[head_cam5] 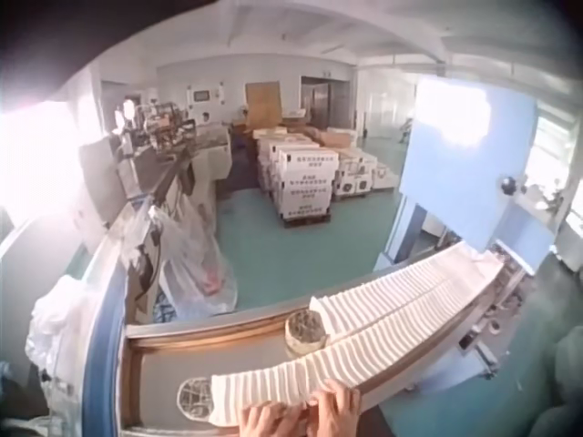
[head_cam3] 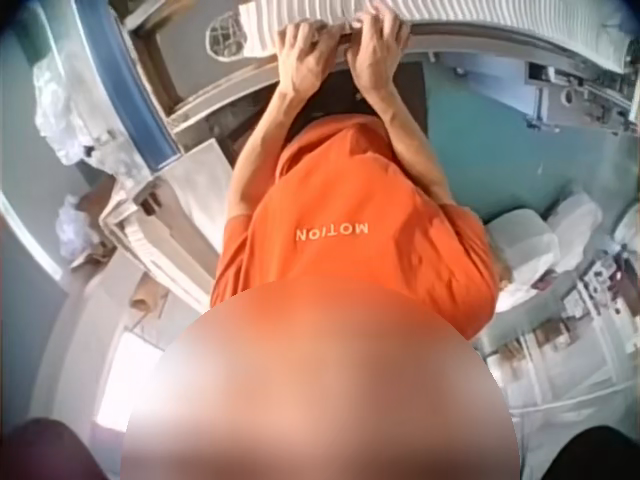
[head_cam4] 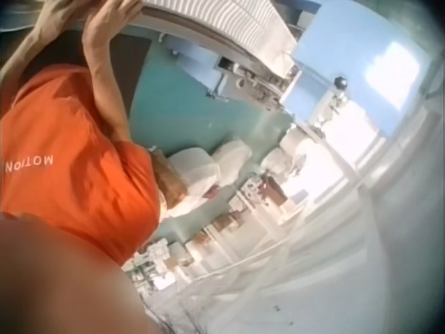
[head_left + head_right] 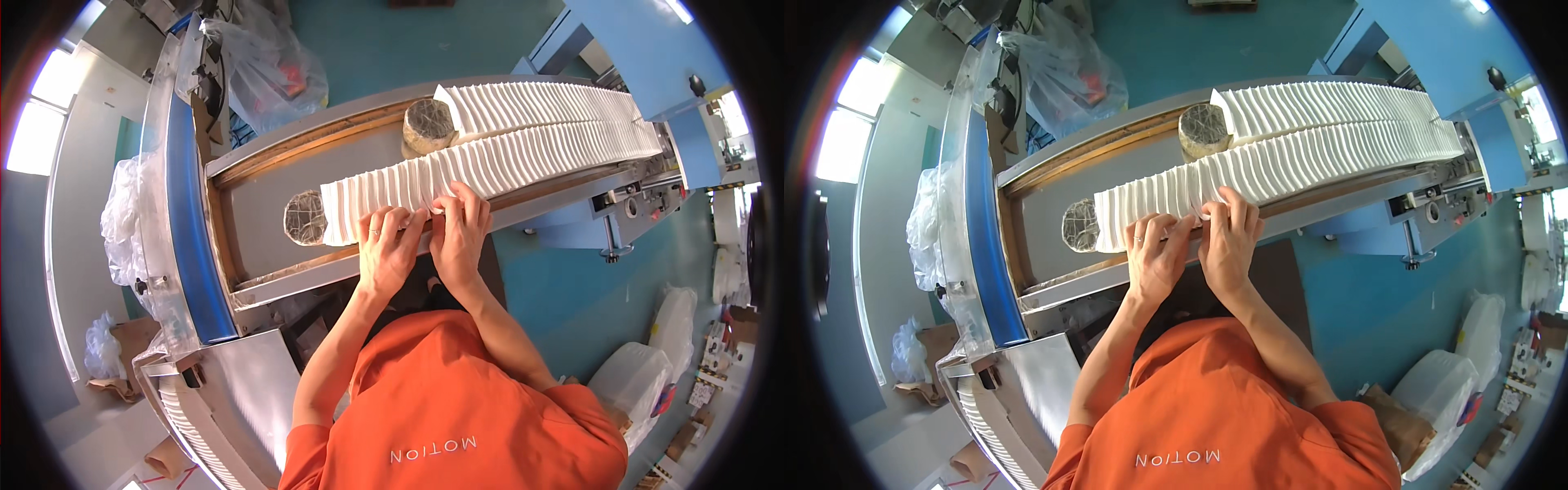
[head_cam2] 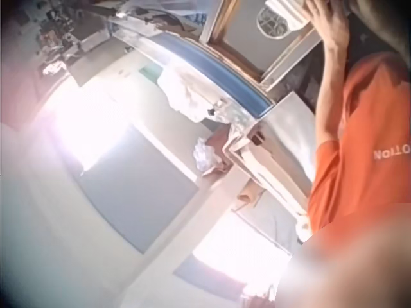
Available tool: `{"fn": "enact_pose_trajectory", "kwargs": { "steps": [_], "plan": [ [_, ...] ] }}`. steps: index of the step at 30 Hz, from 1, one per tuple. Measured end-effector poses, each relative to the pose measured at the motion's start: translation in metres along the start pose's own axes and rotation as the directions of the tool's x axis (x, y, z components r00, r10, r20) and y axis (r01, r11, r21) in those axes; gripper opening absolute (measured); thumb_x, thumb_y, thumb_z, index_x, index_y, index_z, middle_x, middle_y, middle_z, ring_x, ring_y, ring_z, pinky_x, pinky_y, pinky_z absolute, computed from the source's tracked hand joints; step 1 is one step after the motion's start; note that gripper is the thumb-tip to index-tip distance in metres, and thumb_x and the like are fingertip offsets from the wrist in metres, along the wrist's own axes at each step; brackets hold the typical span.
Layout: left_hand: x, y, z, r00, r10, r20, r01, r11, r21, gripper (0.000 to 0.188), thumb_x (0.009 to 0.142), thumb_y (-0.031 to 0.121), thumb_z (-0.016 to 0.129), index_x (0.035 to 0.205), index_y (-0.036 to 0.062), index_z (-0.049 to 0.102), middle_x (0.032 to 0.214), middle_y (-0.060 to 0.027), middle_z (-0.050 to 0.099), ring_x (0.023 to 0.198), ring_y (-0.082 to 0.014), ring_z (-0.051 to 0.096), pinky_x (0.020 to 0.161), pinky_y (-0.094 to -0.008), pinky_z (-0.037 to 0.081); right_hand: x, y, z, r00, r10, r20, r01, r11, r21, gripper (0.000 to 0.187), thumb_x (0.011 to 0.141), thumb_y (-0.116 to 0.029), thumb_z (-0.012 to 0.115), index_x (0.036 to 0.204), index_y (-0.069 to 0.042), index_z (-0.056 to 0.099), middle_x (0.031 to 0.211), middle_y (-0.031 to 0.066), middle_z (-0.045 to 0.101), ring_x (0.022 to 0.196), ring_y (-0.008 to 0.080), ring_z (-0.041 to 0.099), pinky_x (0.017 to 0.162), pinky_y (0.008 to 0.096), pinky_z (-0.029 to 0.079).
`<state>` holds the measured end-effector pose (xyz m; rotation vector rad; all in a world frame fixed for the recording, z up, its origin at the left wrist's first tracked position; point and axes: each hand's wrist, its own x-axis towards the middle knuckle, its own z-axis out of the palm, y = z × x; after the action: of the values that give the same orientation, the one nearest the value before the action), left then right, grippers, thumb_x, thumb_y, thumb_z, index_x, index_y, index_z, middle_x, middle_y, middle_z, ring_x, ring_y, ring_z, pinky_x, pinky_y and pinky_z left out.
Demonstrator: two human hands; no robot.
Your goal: Organizes stacks of paper napkins on a production line conveyor belt.
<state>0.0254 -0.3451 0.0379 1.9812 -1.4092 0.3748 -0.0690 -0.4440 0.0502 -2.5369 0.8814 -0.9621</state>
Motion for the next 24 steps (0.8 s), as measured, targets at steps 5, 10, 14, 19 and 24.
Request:
{"fn": "enact_pose_trajectory", "kwargs": {
  "steps": [5, 10, 14, 19, 24],
  "plan": [
    [0.0, 0.002, 0.002, 0.999, -0.036, -0.026, 0.036, 0.999, -0.007, 0.035, 0.079, 0.014, 0.066, 0.113, 0.0138, 0.066, 0.1, -0.0018, 0.055, 0.099, -0.0213, 0.056, 0.09, -0.0405, 0.04, -0.009, 0.008, 0.001, 0.998, 0.046, -0.035, -0.037, 0.972, 0.232, 0.017, 0.085, 0.0, 0.064, 0.099, -0.01, 0.059, 0.13, 0.0137, 0.053, 0.111, 0.034, 0.052, 0.096, 0.0463, 0.037],
    [0.011, 0.012, -0.013, 0.946, -0.325, -0.012, 0.283, 0.842, -0.459, 0.026, 0.09, 0.007, 0.062, 0.116, 0.0018, 0.063, 0.106, -0.0169, 0.061, 0.097, -0.0311, 0.06, 0.078, -0.0368, 0.05, -0.019, 0.014, -0.018, 0.974, -0.152, -0.165, 0.186, 0.958, 0.218, 0.012, 0.09, 0.0, 0.063, 0.098, -0.003, 0.056, 0.132, 0.0195, 0.059, 0.105, 0.0337, 0.06, 0.095, 0.0421, 0.041],
    [0.023, 0.025, -0.038, 0.921, -0.388, -0.024, 0.314, 0.78, -0.541, 0.047, 0.092, 0.008, 0.065, 0.134, -0.0021, 0.047, 0.117, -0.0188, 0.058, 0.098, -0.026, 0.061, 0.077, -0.0342, 0.053, -0.028, 0.012, -0.023, 0.974, -0.195, -0.114, 0.224, 0.907, 0.356, 0.031, 0.085, -0.008, 0.075, 0.107, -0.001, 0.054, 0.138, 0.0237, 0.05, 0.115, 0.0369, 0.054, 0.094, 0.0435, 0.043],
    [0.026, 0.025, -0.018, 0.875, -0.479, 0.074, 0.428, 0.692, -0.581, 0.049, 0.092, 0.009, 0.068, 0.135, -0.0005, 0.047, 0.117, -0.0168, 0.059, 0.094, -0.0192, 0.063, 0.073, -0.0286, 0.054, -0.016, 0.014, -0.01, 0.994, 0.037, -0.105, -0.004, 0.954, 0.299, 0.046, 0.081, -0.008, 0.078, 0.119, -0.003, 0.052, 0.143, 0.0237, 0.036, 0.127, 0.0386, 0.04, 0.102, 0.0446, 0.039],
    [0.037, 0.025, -0.037, 0.875, -0.477, 0.078, 0.393, 0.607, -0.69, 0.075, 0.085, 0.016, 0.078, 0.146, 0.0045, 0.037, 0.135, -0.0158, 0.048, 0.114, -0.0254, 0.056, 0.088, -0.0385, 0.053, -0.012, 0.01, -0.018, 0.963, -0.204, -0.175, 0.249, 0.923, 0.295, 0.019, 0.089, 0.001, 0.065, 0.105, -0.003, 0.056, 0.135, 0.025, 0.048, 0.118, 0.0376, 0.052, 0.096, 0.0434, 0.045]
  ]
}}
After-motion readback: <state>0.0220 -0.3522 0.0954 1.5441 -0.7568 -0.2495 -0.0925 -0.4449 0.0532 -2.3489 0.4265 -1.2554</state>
